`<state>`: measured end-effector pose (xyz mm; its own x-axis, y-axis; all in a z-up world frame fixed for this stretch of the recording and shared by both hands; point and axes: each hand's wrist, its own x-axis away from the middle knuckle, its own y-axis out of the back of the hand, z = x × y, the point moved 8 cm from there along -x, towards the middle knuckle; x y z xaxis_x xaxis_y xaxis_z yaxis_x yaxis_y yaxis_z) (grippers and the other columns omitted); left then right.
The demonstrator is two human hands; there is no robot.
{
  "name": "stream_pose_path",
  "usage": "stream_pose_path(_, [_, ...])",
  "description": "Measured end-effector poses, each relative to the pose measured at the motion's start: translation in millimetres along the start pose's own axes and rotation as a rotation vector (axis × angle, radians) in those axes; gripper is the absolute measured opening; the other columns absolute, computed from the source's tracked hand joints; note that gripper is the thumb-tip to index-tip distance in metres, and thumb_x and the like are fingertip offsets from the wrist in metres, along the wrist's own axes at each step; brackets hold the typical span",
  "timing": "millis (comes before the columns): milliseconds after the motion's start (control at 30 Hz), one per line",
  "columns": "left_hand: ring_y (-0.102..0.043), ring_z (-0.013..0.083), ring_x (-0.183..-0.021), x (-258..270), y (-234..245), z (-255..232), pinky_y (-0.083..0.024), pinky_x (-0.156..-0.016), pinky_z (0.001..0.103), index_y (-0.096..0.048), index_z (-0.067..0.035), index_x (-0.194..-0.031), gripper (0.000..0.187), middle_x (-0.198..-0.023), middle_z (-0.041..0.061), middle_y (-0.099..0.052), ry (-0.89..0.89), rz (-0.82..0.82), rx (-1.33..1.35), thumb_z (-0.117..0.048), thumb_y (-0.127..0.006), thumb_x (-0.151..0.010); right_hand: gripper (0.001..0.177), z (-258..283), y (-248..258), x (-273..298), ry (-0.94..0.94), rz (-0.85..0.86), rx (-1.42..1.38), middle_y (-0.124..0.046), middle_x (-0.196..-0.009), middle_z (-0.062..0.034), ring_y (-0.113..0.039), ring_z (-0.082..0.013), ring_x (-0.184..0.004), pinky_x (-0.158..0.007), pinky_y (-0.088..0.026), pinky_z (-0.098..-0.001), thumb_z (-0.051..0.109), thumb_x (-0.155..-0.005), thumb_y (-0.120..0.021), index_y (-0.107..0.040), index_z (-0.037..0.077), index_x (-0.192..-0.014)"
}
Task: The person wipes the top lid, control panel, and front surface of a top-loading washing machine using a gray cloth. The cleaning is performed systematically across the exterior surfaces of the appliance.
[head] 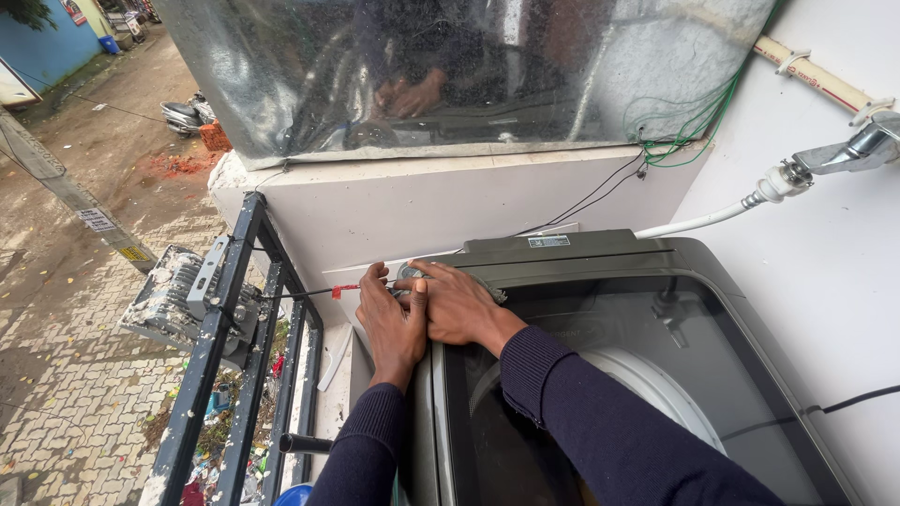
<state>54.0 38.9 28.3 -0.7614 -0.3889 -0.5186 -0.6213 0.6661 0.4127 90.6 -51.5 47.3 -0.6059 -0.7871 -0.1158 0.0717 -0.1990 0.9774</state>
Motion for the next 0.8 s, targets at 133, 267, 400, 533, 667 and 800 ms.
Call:
stream_pose_path(133, [-0.052,0.0311,-0.129,4,3,-3,-0.029,-0.111,0.05,-0.041,0.001,-0.143,0.086,-0.133,0.017,-0.054,-0.047,-0.009,0.04,-0.071,-0.047,-0.096,0.053,16,1,14,0.038,-0.038,-0.091,-0.062,-0.14,-0.0057,-0.037,-0.0263,-0.147,-0.123,-0.026,-0.0457,0.017,-0.08,-0.058,-0.066,0.011,-0.132])
stream_pose_path(267, [-0.053,0.0302,-0.127,5,9,-12,-0.031,-0.11,0.049,-0.043,0.001,-0.142,0.086,-0.129,0.016,-0.058,-0.116,-0.032,0.043,-0.072,-0.047,-0.095,0.047,24,6,25,0.03,0.031,-0.146,-0.066,-0.137,-0.0042,-0.039,-0.024,-0.149,-0.127,-0.024,-0.0432,0.009,-0.073,-0.056,-0.073,0.008,-0.116])
stream_pose_path(400, [-0.054,0.0291,-0.126,5,11,-12,-0.032,-0.112,0.048,-0.046,-0.002,-0.139,0.081,-0.128,0.015,-0.059,-0.101,-0.024,0.037,-0.07,-0.048,-0.096,0.044,25,11,32,0.027,0.01,-0.149,-0.065,-0.139,-0.0053,-0.039,-0.0236,-0.15,-0.129,-0.023,-0.0446,0.012,-0.079,-0.055,-0.073,0.007,-0.118])
stream_pose_path(533, [-0.06,0.0348,-0.122,1,-7,-9,-0.042,-0.105,0.048,-0.04,-0.001,-0.143,0.088,-0.134,0.018,-0.061,0.029,0.179,0.092,-0.07,-0.05,-0.09,0.039,12,12,41,-0.051,-0.045,-0.108,-0.052,-0.151,-0.0041,-0.03,-0.0268,-0.151,-0.126,-0.016,-0.0528,0.023,-0.094,-0.05,-0.069,0.013,-0.127])
stream_pose_path(667, [-0.056,0.0421,-0.126,-3,-15,-12,-0.044,-0.103,0.05,-0.037,0.001,-0.145,0.091,-0.137,0.023,-0.059,0.008,0.273,0.123,-0.069,-0.052,-0.089,0.043,-10,20,54,-0.201,-0.112,-0.118,-0.039,-0.159,-0.0024,-0.022,-0.0289,-0.152,-0.123,-0.009,-0.0601,0.044,-0.103,-0.042,-0.059,0.034,-0.14])
stream_pose_path(800, [-0.051,0.0364,-0.135,-2,-23,-6,-0.039,-0.11,0.05,-0.055,-0.005,-0.136,0.075,-0.141,0.018,-0.058,-0.031,0.323,-0.03,-0.066,-0.052,-0.093,0.045,-42,26,74,-0.362,-0.094,-0.037,-0.038,-0.161,0.0011,-0.021,-0.0288,-0.153,-0.123,-0.008,-0.063,0.052,-0.102,-0.039,-0.049,0.042,-0.145])
